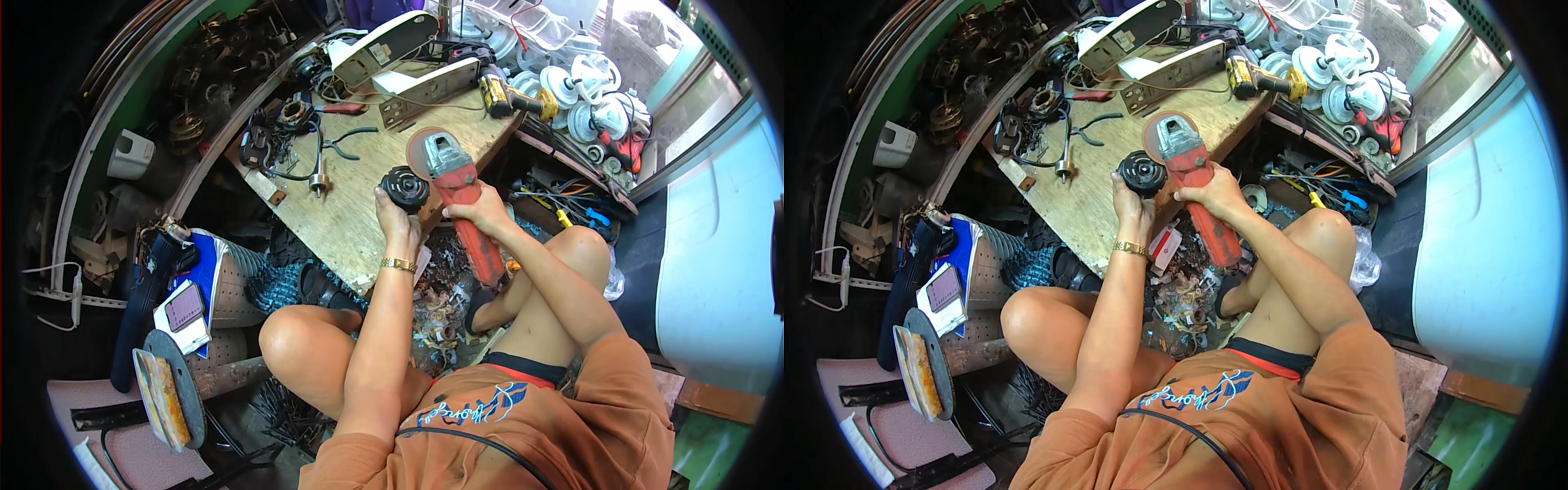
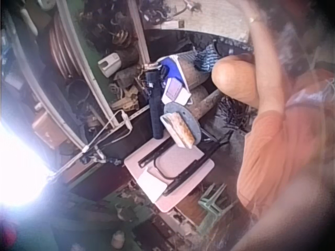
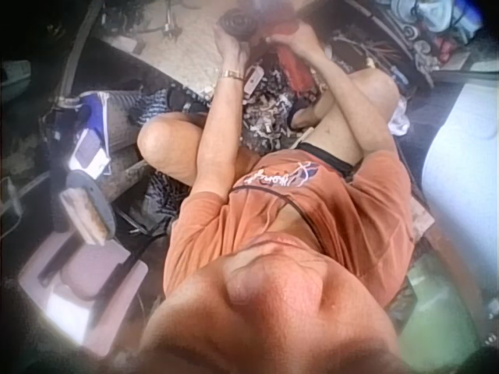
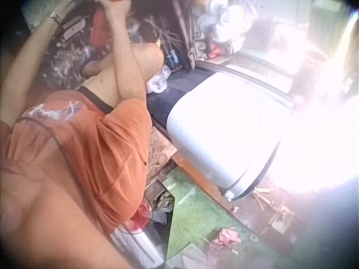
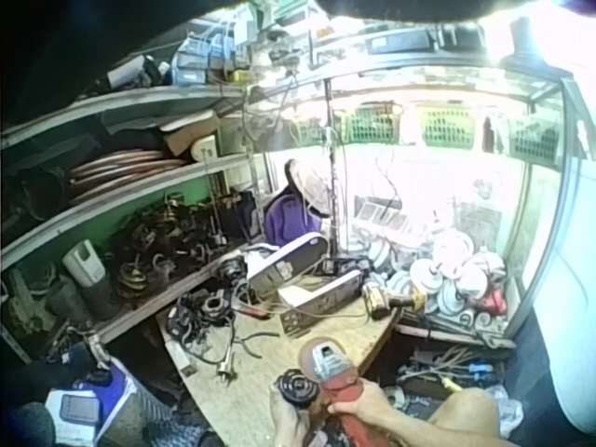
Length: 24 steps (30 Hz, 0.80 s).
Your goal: The person uses a red power grinder to smooth the surface of a metal component, then uses a screwdriver to work on a central hub of a machinery part.
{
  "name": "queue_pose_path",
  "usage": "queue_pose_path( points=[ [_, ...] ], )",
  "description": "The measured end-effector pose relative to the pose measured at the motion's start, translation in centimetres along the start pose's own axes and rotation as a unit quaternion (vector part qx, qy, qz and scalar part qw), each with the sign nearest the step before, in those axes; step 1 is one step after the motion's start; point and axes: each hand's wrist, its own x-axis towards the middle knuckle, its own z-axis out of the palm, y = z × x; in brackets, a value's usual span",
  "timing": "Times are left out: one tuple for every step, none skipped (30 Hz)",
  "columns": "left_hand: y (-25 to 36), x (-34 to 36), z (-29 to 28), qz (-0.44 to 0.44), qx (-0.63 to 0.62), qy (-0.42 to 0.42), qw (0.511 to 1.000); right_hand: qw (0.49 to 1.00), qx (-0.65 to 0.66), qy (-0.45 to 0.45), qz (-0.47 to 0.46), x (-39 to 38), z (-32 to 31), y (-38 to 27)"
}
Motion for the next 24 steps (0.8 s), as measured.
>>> queue_pose_path(
  points=[
    [0.1, 0.1, -0.2, 0.001, 0.000, -0.003, 1.000, 1.000, -0.002, -0.002, 0.002, 0.0, 0.1, 0.0],
    [0.2, 0.2, -0.3, 0.003, 0.000, -0.007, 1.000, 1.000, -0.004, -0.004, 0.003, 0.0, 0.2, 0.0],
    [0.2, 0.1, -0.2, -0.003, -0.009, -0.015, 1.000, 1.000, -0.005, -0.001, 0.004, 0.0, 0.1, 0.2],
    [0.2, 0.0, -0.1, -0.009, -0.019, -0.023, 1.000, 1.000, -0.006, 0.002, 0.004, 0.1, 0.1, 0.4],
    [0.2, -0.1, 0.0, -0.015, -0.028, -0.031, 0.999, 1.000, -0.007, 0.005, 0.004, 0.1, 0.0, 0.6],
    [0.2, -0.1, 0.0, -0.016, -0.029, -0.033, 0.999, 1.000, -0.002, 0.004, 0.003, 0.1, 0.0, 0.7],
    [0.2, -0.1, 0.0, -0.017, -0.029, -0.035, 0.999, 1.000, 0.002, 0.004, 0.002, 0.2, 0.0, 0.9],
    [0.1, -0.2, 0.1, -0.019, -0.029, -0.037, 0.999, 1.000, 0.005, 0.004, 0.001, 0.2, -0.1, 1.0],
    [0.2, -0.1, 0.0, -0.017, -0.027, -0.039, 0.999, 1.000, 0.002, 0.002, 0.003, 0.2, 0.0, 0.9],
    [0.2, 0.0, -0.2, -0.016, -0.024, -0.041, 0.999, 1.000, -0.001, 0.001, 0.005, 0.2, 0.1, 0.9],
    [0.2, 0.1, -0.3, -0.015, -0.021, -0.043, 0.999, 1.000, -0.005, 0.000, 0.008, 0.2, 0.1, 0.8],
    [0.3, 0.2, -0.4, -0.010, -0.019, -0.039, 0.999, 1.000, -0.005, -0.003, 0.007, 0.2, 0.2, 0.7],
    [0.4, 0.4, -0.5, -0.005, -0.017, -0.034, 0.999, 1.000, -0.005, -0.006, 0.007, 0.2, 0.3, 0.6],
    [0.6, 0.6, -0.6, 0.001, -0.015, -0.030, 0.999, 1.000, -0.005, -0.009, 0.006, 0.2, 0.4, 0.4],
    [0.5, 0.5, -0.5, -0.005, -0.017, -0.029, 0.999, 1.000, -0.003, -0.008, 0.006, 0.1, 0.3, 0.5],
    [0.4, 0.4, -0.3, -0.011, -0.019, -0.028, 0.999, 1.000, -0.001, -0.006, 0.006, 0.1, 0.2, 0.5],
    [0.3, 0.3, -0.2, -0.017, -0.022, -0.026, 0.999, 1.000, 0.002, -0.005, 0.006, 0.1, 0.1, 0.6],
    [0.2, 0.1, 0.0, -0.016, -0.018, -0.027, 0.999, 1.000, 0.000, -0.004, 0.007, 0.0, 0.0, 0.6],
    [0.0, -0.2, 0.2, -0.016, -0.015, -0.028, 0.999, 1.000, -0.002, -0.002, 0.007, 0.0, -0.2, 0.6],
    [-0.1, -0.3, 0.4, -0.016, -0.011, -0.029, 0.999, 1.000, -0.004, 0.001, 0.008, 0.0, -0.4, 0.7],
    [0.1, -0.1, 0.1, -0.012, -0.014, -0.029, 0.999, 1.000, -0.004, -0.002, 0.007, 0.0, -0.2, 0.5],
    [0.3, 0.1, -0.2, -0.008, -0.018, -0.028, 0.999, 1.000, -0.004, -0.004, 0.005, 0.0, 0.1, 0.3],
    [0.5, 0.4, -0.5, -0.004, -0.021, -0.028, 0.999, 1.000, -0.004, -0.006, 0.004, -0.1, 0.3, 0.1],
    [0.4, 0.4, -0.5, -0.007, -0.020, -0.036, 0.999, 1.000, 0.000, -0.006, 0.005, -0.1, 0.3, 0.2]
  ],
)
